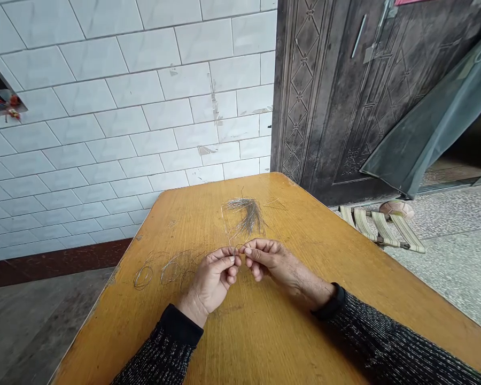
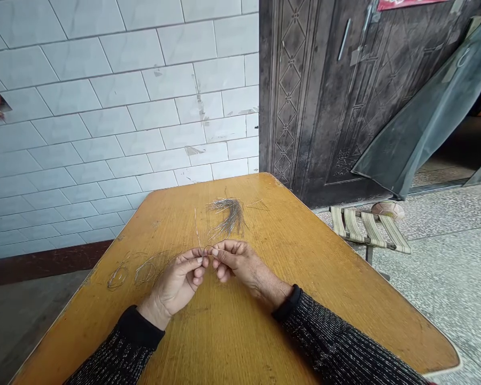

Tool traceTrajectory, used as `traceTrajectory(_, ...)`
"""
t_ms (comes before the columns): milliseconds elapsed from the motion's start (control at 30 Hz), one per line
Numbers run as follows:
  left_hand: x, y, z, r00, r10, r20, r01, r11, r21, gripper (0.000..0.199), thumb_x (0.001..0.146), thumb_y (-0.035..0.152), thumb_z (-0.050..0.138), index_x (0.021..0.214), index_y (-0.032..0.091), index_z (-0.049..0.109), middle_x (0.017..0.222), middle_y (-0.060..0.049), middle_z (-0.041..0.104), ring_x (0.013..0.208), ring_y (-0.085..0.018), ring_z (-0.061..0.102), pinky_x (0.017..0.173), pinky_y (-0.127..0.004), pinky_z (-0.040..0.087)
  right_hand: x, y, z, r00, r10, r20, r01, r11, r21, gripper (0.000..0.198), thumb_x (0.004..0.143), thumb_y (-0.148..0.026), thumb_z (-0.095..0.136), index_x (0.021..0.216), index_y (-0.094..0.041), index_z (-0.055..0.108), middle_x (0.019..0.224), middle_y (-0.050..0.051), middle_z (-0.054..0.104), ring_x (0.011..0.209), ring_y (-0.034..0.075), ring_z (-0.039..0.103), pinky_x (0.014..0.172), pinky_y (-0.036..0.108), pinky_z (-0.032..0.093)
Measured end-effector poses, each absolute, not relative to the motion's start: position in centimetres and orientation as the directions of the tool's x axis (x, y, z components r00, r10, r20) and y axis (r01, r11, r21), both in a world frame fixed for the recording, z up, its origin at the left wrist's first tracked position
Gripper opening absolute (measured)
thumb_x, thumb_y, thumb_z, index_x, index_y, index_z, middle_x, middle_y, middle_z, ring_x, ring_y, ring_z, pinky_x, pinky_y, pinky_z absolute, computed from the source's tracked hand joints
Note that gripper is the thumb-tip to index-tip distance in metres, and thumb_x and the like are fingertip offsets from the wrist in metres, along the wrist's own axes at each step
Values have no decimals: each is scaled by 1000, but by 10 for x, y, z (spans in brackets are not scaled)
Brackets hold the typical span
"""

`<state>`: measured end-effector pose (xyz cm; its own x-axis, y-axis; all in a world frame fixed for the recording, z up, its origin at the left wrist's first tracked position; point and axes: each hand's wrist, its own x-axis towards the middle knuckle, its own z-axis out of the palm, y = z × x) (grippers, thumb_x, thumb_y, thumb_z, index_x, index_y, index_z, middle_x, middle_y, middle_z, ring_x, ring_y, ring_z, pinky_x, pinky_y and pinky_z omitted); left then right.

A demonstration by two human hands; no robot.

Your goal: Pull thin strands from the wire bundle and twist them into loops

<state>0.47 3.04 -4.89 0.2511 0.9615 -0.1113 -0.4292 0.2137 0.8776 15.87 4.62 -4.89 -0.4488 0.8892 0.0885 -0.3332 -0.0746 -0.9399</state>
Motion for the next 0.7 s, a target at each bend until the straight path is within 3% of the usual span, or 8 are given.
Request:
traceTrajectory(267, 0, 33, -50, 276, 952, -128, -415, 239, 878, 13, 66, 20, 68, 71, 12, 59, 61, 1, 54, 46, -3, 44, 44, -14, 31, 156, 47, -51, -461, 887, -9, -431, -233, -872, 30, 64, -37, 71, 62, -14, 53, 55, -6, 52, 39, 1, 41, 40, 14, 43)
traceTrajectory(533, 1, 31, -49, 345, 927, -145, -375, 278, 885, 15, 65, 22, 68, 70, 12, 58, 60, 1, 55, 46, -4, 45, 43, -16, 33, 160, 48, -44, -460, 887, -29, -402, -238, -884, 38, 61, -40, 71, 56, -15, 44, 48, -10, 41, 34, -1, 25, 30, 11, 32)
traceTrajectory(700, 0, 31, -52, 317, 938, -142, -370, 260, 892, 17, 65, 22, 69, 73, 11, 59, 63, 0, 58, 50, -5, 50, 46, -16, 38, 164, 51, -46, -464, 886, -23, -365, -215, -906, 34, 62, -39, 71, 57, -14, 49, 50, -8, 46, 35, 0, 30, 32, 12, 35)
